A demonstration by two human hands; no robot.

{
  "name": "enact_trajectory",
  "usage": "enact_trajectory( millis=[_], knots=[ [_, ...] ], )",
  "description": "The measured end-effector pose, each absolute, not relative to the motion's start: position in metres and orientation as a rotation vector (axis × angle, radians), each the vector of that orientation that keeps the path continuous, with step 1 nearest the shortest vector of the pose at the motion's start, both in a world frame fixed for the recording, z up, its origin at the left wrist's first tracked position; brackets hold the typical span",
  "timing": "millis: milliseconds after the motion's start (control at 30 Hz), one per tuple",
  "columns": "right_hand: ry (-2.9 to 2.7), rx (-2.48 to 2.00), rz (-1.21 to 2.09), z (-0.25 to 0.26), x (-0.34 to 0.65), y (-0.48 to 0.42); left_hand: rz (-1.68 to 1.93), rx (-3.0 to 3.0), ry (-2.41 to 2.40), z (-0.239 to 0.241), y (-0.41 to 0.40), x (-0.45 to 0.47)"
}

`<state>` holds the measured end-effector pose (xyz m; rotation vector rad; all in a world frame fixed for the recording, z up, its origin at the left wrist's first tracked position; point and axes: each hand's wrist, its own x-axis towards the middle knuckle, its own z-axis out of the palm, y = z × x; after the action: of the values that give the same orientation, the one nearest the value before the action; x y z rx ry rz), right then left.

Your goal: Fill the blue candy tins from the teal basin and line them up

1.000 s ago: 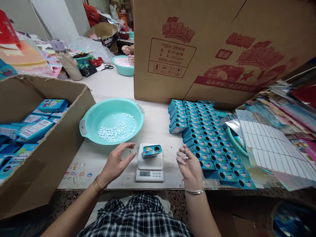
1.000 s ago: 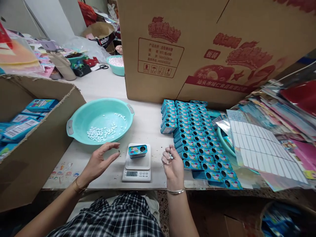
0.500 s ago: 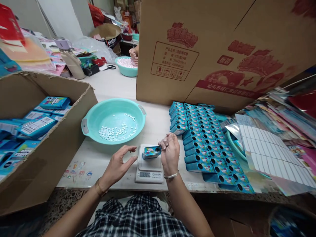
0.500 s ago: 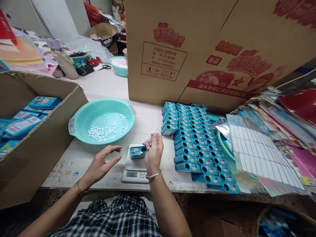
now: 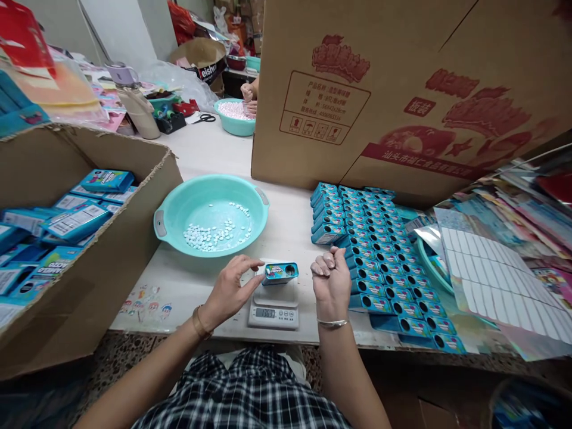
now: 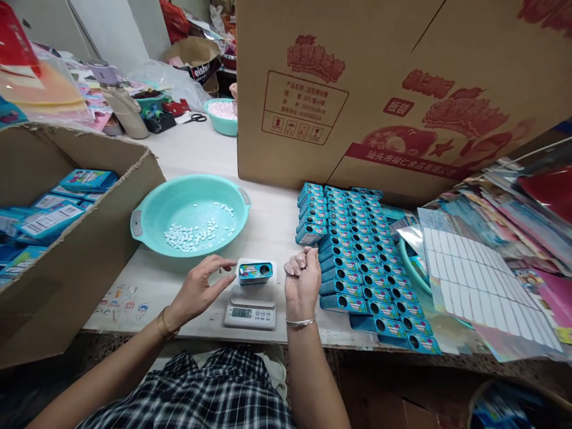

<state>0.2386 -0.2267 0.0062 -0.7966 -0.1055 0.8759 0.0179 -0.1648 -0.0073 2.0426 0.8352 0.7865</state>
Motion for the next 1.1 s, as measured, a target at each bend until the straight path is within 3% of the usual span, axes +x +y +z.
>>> enact_trajectory(
  millis=[767, 1100],
  knots=[
    [-0.12, -0.813, 0.841, 0.012, 0.205, -0.202, 0.617, 2.437, 0.833, 0.0, -0.153, 0.056],
    [-0.028, -0.716, 0.84, 0.012, 0.252, -0.238, 0.931, 2.182, 0.941, 0.005, -0.148, 0.03]
  ],
)
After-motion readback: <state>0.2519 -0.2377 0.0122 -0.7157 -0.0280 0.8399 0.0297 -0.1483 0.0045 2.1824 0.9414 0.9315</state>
